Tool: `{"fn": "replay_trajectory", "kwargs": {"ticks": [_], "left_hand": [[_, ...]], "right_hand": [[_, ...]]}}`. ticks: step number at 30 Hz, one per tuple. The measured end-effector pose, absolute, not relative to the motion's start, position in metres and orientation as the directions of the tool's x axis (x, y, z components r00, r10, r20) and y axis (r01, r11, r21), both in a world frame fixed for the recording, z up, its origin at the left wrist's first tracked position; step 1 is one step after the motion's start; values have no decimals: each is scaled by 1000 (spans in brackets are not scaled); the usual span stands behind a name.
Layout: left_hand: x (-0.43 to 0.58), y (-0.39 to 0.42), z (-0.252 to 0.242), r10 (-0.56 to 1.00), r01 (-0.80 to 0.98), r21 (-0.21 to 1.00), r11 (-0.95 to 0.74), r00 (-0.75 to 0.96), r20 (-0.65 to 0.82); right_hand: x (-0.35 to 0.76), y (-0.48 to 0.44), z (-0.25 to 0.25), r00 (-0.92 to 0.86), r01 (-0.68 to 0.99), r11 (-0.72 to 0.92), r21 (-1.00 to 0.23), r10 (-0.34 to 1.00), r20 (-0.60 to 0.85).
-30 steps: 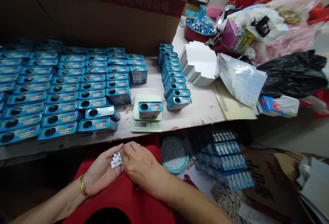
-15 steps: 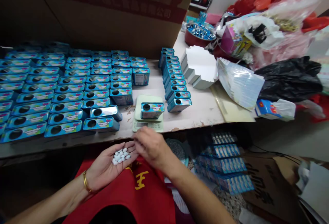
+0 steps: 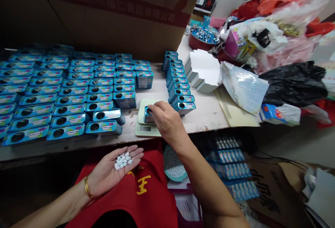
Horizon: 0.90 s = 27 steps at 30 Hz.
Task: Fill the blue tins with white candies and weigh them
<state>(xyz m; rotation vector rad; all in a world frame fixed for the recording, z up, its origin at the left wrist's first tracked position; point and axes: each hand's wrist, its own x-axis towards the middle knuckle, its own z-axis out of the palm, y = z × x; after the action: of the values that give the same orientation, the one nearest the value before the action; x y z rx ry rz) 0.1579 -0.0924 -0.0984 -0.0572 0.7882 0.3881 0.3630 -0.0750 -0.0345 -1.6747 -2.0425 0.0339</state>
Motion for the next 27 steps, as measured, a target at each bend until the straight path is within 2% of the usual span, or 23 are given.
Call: {"fn": "replay_trajectory", "kwargs": {"ticks": [2,4,6,9,13,18,27], "left_hand": [[158,-93,-100,316,-362,83,929,653,-689],[157,-93,-102,325,-374,76,924,669,-669],[157,-94,-105,323,-375,65,925,685,-653],[158,-95,-106,284,-342,40,939,704,-651],[160,-97,-105,260,-317,26,948,725,-637],[162,-100,-105,315,-371,33,928,737,-598],[163,-100,-106,287,-354,19,935,725,-626]], "right_hand": [[348,-93,-37,-143,879,281,-385,926,350],[327,-114,-47,-289,829,379,-410,920,264],[306,-134,-60,-444,813,452,-368,889,112],[289,-153,-74,-489,829,469,-305,872,11],[295,-156,-78,-515,807,478,-347,857,-17],[304,-152,-80,-456,780,401,-480,890,2],[301,-151,-85,-448,740,388,-550,894,29]]}}
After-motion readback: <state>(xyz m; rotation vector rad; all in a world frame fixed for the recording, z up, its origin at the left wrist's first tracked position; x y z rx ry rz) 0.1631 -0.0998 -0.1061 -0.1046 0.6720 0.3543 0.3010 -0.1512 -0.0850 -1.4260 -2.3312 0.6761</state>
